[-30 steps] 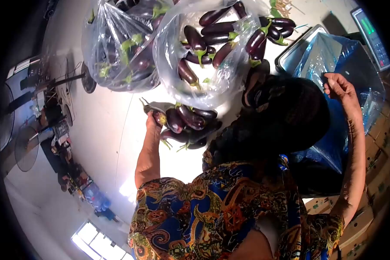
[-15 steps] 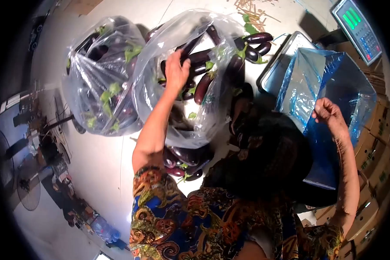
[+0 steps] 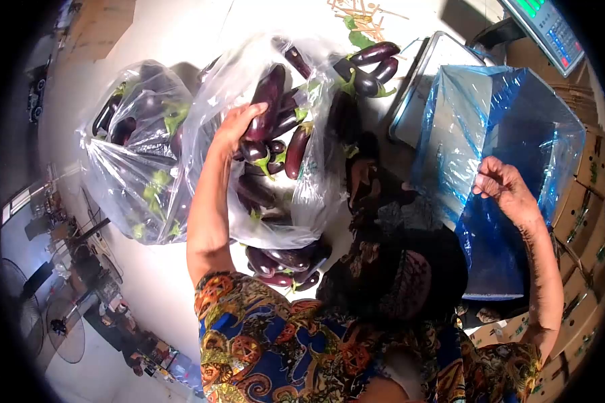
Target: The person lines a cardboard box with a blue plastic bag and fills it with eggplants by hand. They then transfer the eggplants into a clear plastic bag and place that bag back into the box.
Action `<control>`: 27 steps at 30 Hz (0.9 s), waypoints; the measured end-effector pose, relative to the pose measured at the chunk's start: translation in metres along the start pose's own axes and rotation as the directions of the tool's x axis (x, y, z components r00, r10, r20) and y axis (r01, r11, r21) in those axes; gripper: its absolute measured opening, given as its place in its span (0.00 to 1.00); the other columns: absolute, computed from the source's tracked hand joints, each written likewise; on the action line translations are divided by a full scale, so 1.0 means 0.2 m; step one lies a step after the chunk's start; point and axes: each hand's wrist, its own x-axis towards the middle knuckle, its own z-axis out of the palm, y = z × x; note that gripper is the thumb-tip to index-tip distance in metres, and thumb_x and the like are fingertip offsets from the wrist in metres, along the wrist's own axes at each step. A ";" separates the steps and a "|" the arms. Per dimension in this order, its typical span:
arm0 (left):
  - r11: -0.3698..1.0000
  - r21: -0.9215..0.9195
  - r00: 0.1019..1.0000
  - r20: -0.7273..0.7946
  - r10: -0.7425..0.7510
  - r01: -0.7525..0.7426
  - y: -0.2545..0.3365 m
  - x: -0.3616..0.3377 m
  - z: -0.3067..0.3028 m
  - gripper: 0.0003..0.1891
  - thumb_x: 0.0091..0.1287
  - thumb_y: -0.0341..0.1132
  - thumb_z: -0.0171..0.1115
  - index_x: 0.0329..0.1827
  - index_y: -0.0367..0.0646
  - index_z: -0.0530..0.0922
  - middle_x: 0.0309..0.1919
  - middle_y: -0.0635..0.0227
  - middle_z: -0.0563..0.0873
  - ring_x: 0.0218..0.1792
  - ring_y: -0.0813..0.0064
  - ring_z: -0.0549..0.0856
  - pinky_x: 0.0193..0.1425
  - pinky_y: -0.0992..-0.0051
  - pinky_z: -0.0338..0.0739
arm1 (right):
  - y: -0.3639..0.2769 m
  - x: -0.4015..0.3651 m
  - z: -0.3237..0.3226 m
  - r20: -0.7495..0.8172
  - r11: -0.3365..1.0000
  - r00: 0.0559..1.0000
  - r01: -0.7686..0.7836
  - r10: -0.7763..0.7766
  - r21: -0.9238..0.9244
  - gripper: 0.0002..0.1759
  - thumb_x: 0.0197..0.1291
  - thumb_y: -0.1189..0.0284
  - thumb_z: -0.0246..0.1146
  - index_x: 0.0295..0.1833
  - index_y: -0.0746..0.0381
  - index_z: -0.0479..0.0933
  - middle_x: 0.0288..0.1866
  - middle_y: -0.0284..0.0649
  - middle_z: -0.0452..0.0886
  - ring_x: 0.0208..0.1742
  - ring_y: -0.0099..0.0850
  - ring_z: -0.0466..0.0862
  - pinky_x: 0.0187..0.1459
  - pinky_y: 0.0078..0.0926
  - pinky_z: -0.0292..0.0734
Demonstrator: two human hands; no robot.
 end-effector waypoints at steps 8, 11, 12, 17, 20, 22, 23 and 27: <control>0.644 -0.724 0.877 0.115 0.466 -0.246 -0.02 -0.74 0.29 0.36 0.58 0.48 0.67 0.62 0.29 0.70 0.51 0.57 0.83 0.49 0.68 0.84 0.54 0.72 0.80 | -0.22 -0.17 0.01 0.018 0.979 0.988 0.151 -0.155 0.136 0.12 0.65 0.65 0.63 0.47 0.62 0.77 0.32 0.33 0.81 0.30 0.18 0.77 0.35 0.17 0.74; 0.755 -0.506 0.784 0.221 0.580 -0.416 0.31 -0.90 0.48 0.46 0.50 0.57 0.68 0.65 0.30 0.68 0.56 0.61 0.79 0.55 0.71 0.79 0.62 0.73 0.70 | -0.39 -0.23 0.09 0.003 0.933 0.934 0.357 -0.358 0.030 0.36 0.56 0.45 0.63 0.60 0.62 0.74 0.53 0.39 0.79 0.57 0.30 0.77 0.50 0.28 0.75; 0.717 -0.496 0.708 0.254 0.659 -0.489 0.44 -0.93 0.57 0.47 0.50 0.59 0.67 0.65 0.28 0.67 0.56 0.61 0.79 0.55 0.72 0.78 0.62 0.74 0.69 | -0.40 -0.23 0.12 0.023 0.869 0.880 0.464 -0.474 0.171 0.37 0.58 0.47 0.63 0.65 0.63 0.70 0.59 0.40 0.77 0.61 0.32 0.75 0.59 0.28 0.71; 0.639 -0.300 0.390 0.588 0.708 -0.708 0.97 -1.14 0.88 0.20 0.61 0.38 0.66 0.54 0.38 0.78 0.43 0.69 0.83 0.43 0.81 0.80 0.50 0.80 0.72 | -0.54 -0.30 0.08 -0.080 0.705 0.838 0.501 -0.539 0.502 0.40 0.57 0.48 0.64 0.65 0.66 0.67 0.60 0.50 0.74 0.59 0.38 0.76 0.60 0.39 0.72; 0.611 -0.352 0.444 0.449 0.775 -0.709 0.91 -0.98 0.90 0.24 0.71 0.46 0.51 0.58 0.33 0.76 0.41 0.64 0.84 0.42 0.77 0.82 0.49 0.77 0.74 | -0.47 -0.46 0.00 -0.308 0.686 0.861 0.509 -0.405 0.520 0.36 0.58 0.52 0.66 0.63 0.66 0.69 0.53 0.47 0.79 0.53 0.34 0.80 0.58 0.34 0.74; 0.609 -0.308 0.505 0.355 0.787 -0.731 0.81 -0.82 0.82 0.27 0.73 0.49 0.50 0.60 0.30 0.74 0.39 0.62 0.84 0.41 0.75 0.83 0.49 0.74 0.76 | -0.30 -0.51 -0.07 -0.284 0.912 0.933 0.302 -0.222 0.279 0.43 0.52 0.46 0.68 0.64 0.67 0.69 0.58 0.48 0.76 0.60 0.35 0.75 0.65 0.35 0.66; 0.701 -0.390 0.645 0.287 0.708 -0.597 0.71 -0.75 0.77 0.27 0.72 0.48 0.53 0.60 0.31 0.74 0.38 0.63 0.83 0.38 0.74 0.82 0.46 0.74 0.77 | -0.21 -0.48 -0.08 -0.370 0.967 0.922 0.187 -0.112 0.173 0.49 0.46 0.47 0.72 0.65 0.70 0.67 0.60 0.53 0.74 0.61 0.40 0.74 0.67 0.38 0.63; 0.892 -0.350 0.946 0.045 0.321 -0.286 0.15 -0.39 0.50 0.12 0.71 0.36 0.58 0.50 0.38 0.80 0.38 0.66 0.85 0.38 0.76 0.84 0.43 0.78 0.79 | 0.16 -0.22 -0.02 -0.483 0.990 0.864 -0.109 0.139 0.089 0.52 0.45 0.49 0.74 0.67 0.72 0.62 0.63 0.56 0.72 0.61 0.41 0.73 0.66 0.40 0.64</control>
